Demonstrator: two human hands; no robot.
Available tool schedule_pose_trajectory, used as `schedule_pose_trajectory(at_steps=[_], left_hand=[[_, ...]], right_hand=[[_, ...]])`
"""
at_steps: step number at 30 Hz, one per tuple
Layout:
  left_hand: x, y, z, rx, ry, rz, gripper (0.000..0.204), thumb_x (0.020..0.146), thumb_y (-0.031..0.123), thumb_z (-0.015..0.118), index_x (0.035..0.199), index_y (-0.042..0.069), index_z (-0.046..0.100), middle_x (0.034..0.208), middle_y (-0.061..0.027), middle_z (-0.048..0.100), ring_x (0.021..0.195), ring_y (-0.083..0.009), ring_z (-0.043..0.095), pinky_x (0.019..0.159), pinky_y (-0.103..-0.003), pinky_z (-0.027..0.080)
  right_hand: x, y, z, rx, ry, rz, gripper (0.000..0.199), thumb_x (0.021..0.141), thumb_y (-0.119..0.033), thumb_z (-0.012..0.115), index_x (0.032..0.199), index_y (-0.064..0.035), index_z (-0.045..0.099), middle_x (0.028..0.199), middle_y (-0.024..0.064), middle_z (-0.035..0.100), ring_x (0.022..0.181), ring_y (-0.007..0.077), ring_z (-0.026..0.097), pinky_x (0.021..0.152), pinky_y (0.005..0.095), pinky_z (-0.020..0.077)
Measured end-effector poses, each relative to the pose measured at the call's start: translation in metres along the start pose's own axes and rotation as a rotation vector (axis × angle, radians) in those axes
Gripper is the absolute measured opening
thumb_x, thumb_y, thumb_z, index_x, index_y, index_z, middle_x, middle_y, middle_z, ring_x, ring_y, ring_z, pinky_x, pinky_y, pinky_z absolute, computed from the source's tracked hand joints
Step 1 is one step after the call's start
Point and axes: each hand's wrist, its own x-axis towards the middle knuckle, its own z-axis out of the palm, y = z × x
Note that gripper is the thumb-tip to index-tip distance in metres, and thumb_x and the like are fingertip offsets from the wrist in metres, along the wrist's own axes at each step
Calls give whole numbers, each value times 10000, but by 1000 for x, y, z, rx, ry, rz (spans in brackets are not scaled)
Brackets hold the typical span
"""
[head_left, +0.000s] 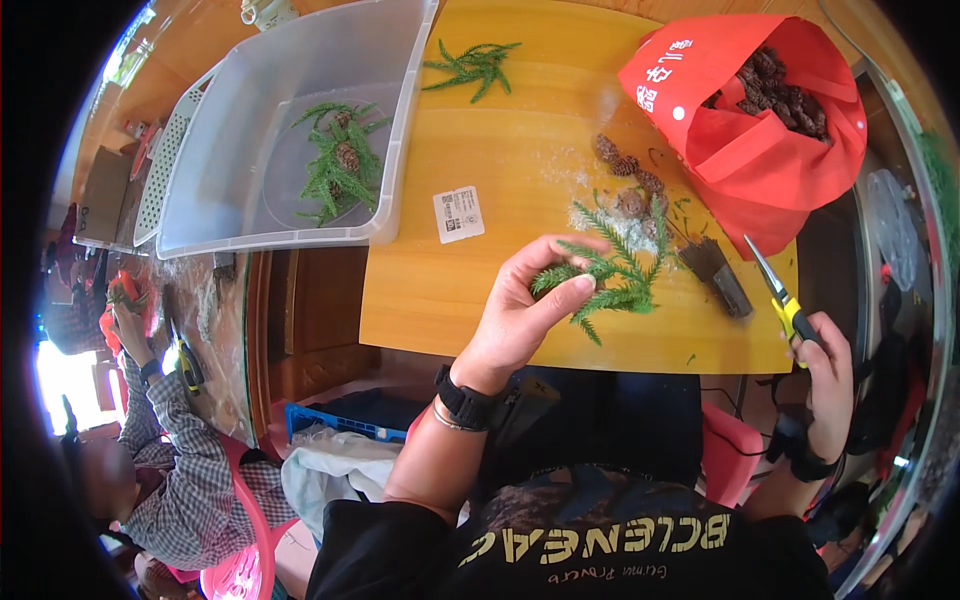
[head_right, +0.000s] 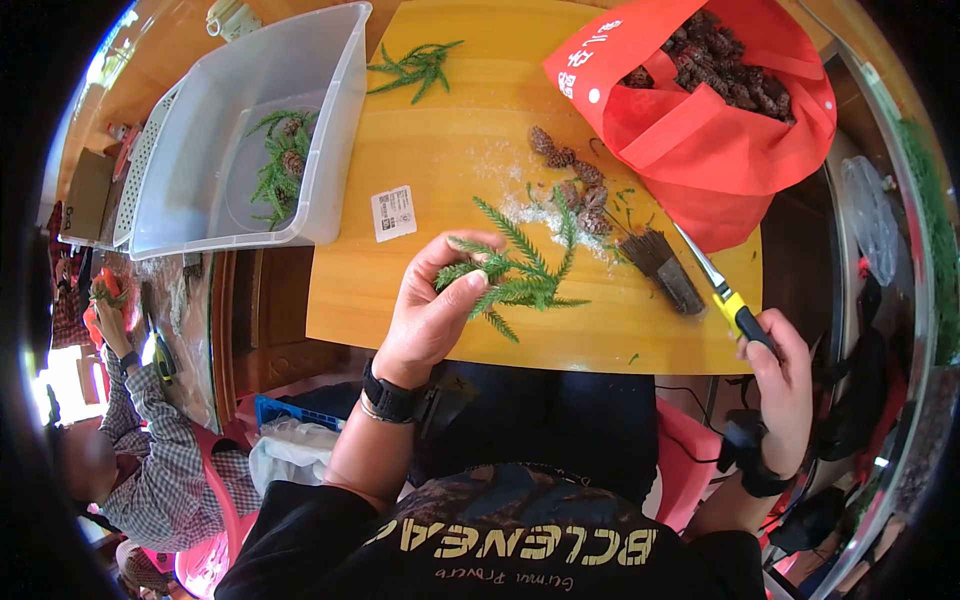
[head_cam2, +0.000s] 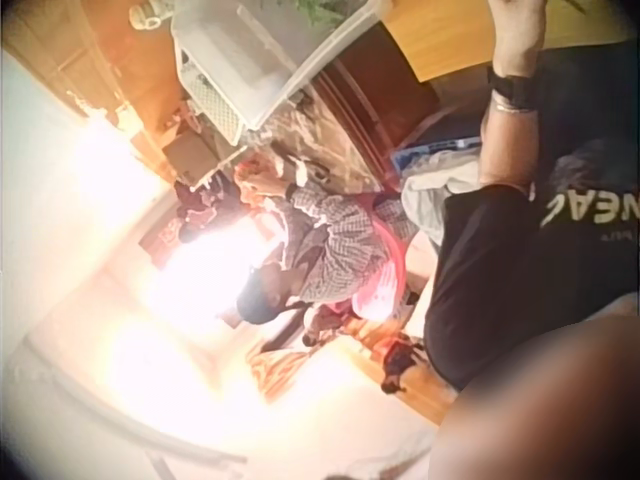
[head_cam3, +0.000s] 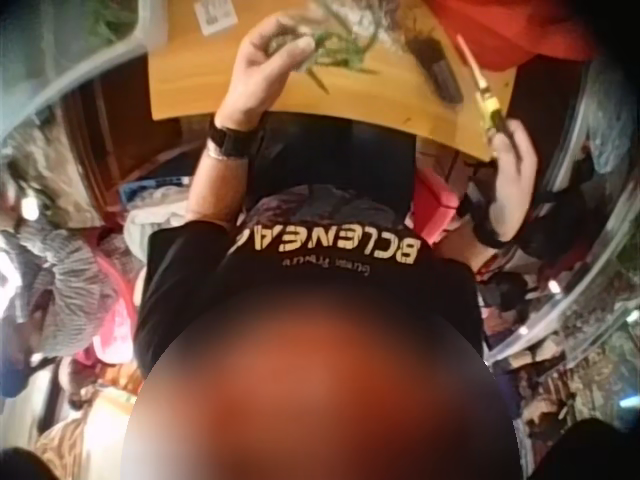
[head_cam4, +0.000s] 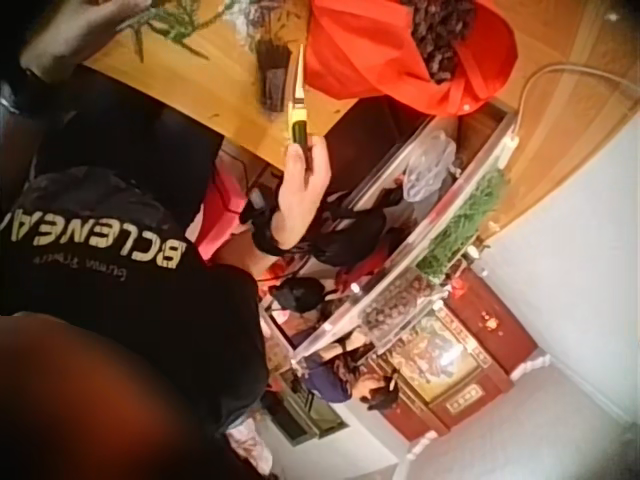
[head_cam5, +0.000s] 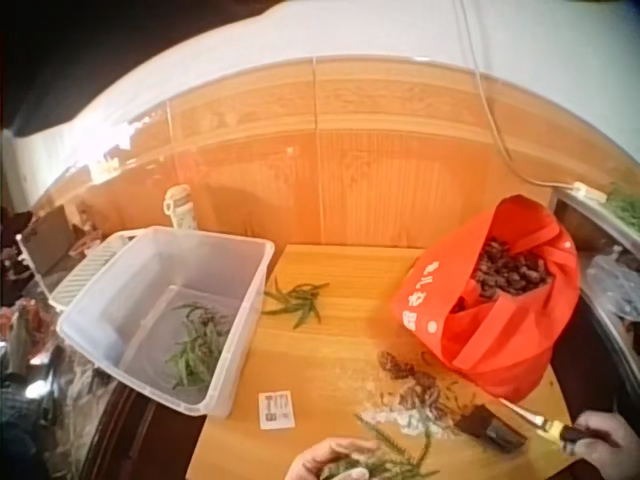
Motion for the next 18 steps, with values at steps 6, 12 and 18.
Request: schedule_pose_trajectory(at_steps=[6, 12, 18], left_hand=[[-1, 3, -1, -42, -55, 5, 172, 844, 21, 595, 1004, 47, 537, 933, -7, 579, 830, -54, 536, 757, -200, 440], [0, 5, -3, 6, -69, 37, 149, 838, 15, 605, 972, 40, 547, 901, -1, 570, 801, -48, 532, 708, -198, 448], [-2, 2, -2, 93, -65, 70, 137, 828, 17, 587, 947, 31, 519, 910, -64, 567, 758, -94, 530, 689, -225, 450]], right_hand=[[5, -51, 42, 150, -355, -78, 248, 786, -100, 464, 944, 70, 555, 716, 96, 594, 903, 226, 563, 846, 326, 408], [14, -56, 52, -65, -371, -277, 307, 755, -185, 553, 922, 69, 596, 814, 116, 640, 946, 244, 538, 910, 354, 381], [10, -60, 58, -116, -388, -354, 354, 731, -206, 574, 962, 61, 609, 676, 111, 538, 1002, 270, 536, 911, 340, 374]])
